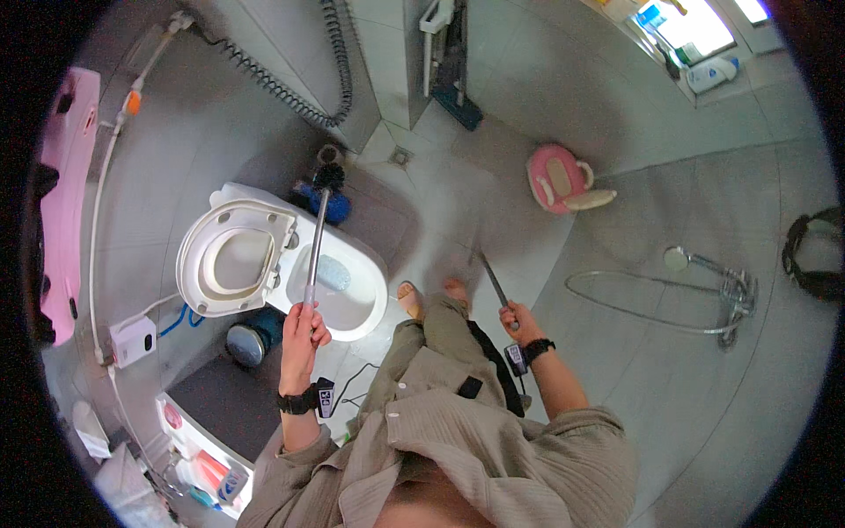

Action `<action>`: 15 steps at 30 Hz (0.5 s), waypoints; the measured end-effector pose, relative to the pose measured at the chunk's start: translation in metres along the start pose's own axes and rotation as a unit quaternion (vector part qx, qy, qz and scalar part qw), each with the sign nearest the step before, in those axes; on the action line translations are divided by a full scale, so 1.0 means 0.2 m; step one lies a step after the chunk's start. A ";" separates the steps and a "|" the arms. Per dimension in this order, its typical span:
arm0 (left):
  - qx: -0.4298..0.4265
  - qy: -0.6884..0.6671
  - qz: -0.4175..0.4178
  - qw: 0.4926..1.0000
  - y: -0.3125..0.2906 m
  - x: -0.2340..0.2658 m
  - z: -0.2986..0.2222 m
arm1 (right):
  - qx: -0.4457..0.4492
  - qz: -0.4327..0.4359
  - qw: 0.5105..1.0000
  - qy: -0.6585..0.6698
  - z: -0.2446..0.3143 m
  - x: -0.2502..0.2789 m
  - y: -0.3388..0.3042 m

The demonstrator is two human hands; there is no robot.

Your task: The person cleans the bathroom floor using a handheld shower head to spray water and a toilet brush to scrub the tiles. They rinse a pink child's potty and a metal trash can, then use a squeegee to push water toward the drain.

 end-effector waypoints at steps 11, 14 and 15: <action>0.036 0.052 -0.002 0.998 0.06 -0.04 -0.02 | 0.248 -0.264 0.534 -0.764 -0.22 0.13 0.66; 0.026 0.071 -0.019 0.997 0.01 -0.05 -0.05 | 0.254 -0.181 0.469 -0.826 -0.26 -0.41 0.76; 0.023 0.072 -0.021 0.997 0.00 -0.05 -0.07 | 0.220 -0.178 0.529 -0.800 -0.31 -0.56 0.76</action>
Point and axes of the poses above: each hand's wrist, its own y-axis towards the middle knuckle, its own x-axis out of the back of the hand, z = x × y, the point moved 3 cm from there along y, towards the middle knuckle, and after that the axes turned 15 degrees about -y, right-handed, at the moved point
